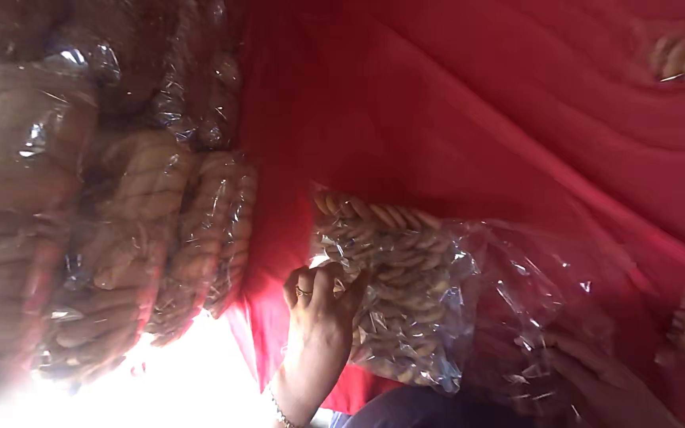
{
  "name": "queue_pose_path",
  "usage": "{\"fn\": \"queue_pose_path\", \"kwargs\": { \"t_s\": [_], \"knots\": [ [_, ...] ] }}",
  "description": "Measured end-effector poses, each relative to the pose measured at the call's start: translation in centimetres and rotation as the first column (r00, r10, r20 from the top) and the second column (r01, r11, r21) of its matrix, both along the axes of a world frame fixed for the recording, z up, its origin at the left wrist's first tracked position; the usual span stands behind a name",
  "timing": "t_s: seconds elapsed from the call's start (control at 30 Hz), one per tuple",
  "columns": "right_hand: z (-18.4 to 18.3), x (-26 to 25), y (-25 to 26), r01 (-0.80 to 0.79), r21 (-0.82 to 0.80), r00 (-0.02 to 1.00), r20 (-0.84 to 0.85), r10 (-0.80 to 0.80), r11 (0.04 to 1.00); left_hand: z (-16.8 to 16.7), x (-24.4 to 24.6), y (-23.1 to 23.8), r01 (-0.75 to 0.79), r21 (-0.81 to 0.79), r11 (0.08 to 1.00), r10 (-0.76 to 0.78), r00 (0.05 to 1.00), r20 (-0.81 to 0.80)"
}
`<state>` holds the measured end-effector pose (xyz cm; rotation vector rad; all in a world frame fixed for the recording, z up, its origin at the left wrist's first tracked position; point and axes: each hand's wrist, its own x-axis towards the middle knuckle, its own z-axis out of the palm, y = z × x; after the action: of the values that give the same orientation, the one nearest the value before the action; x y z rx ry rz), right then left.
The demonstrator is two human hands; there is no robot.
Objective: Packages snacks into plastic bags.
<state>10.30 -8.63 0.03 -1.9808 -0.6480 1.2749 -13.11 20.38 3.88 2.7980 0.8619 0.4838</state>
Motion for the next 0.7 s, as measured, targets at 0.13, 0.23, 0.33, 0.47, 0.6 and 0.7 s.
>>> {"fn": "queue_pose_path", "kwargs": {
  "t_s": [0.13,0.23,0.33,0.47,0.6,0.7],
  "knots": [
    [-0.4,0.5,0.6,-0.028,0.069,1.000,0.016,0.027,0.997,0.6,-0.3,0.9,-0.081,-0.016,0.997,0.082,0.993,0.083],
    [-0.3,0.8,0.9,-0.071,0.109,0.997,-0.013,0.073,0.991,0.2,0.2,2.0,-0.127,0.042,0.991,0.125,0.991,0.035],
    [0.0,1.0,1.1,-0.102,0.080,0.994,-0.023,0.104,0.992,-0.4,0.6,2.1,-0.125,0.049,0.991,0.125,0.992,0.000],
    [-0.1,1.1,0.8,-0.124,0.064,0.992,-0.024,0.126,0.990,-0.2,0.8,2.4,-0.127,0.018,0.992,0.127,0.992,0.020],
    [-0.2,1.1,0.7,-0.148,0.072,0.989,0.024,0.147,0.986,-0.3,1.2,3.5,-0.139,0.008,0.990,0.139,0.990,0.026],
    [0.5,0.8,0.8,-0.139,0.032,0.990,0.034,0.138,0.990,-0.6,1.6,3.8,-0.137,0.009,0.991,0.136,0.991,0.002]
  ]
}}
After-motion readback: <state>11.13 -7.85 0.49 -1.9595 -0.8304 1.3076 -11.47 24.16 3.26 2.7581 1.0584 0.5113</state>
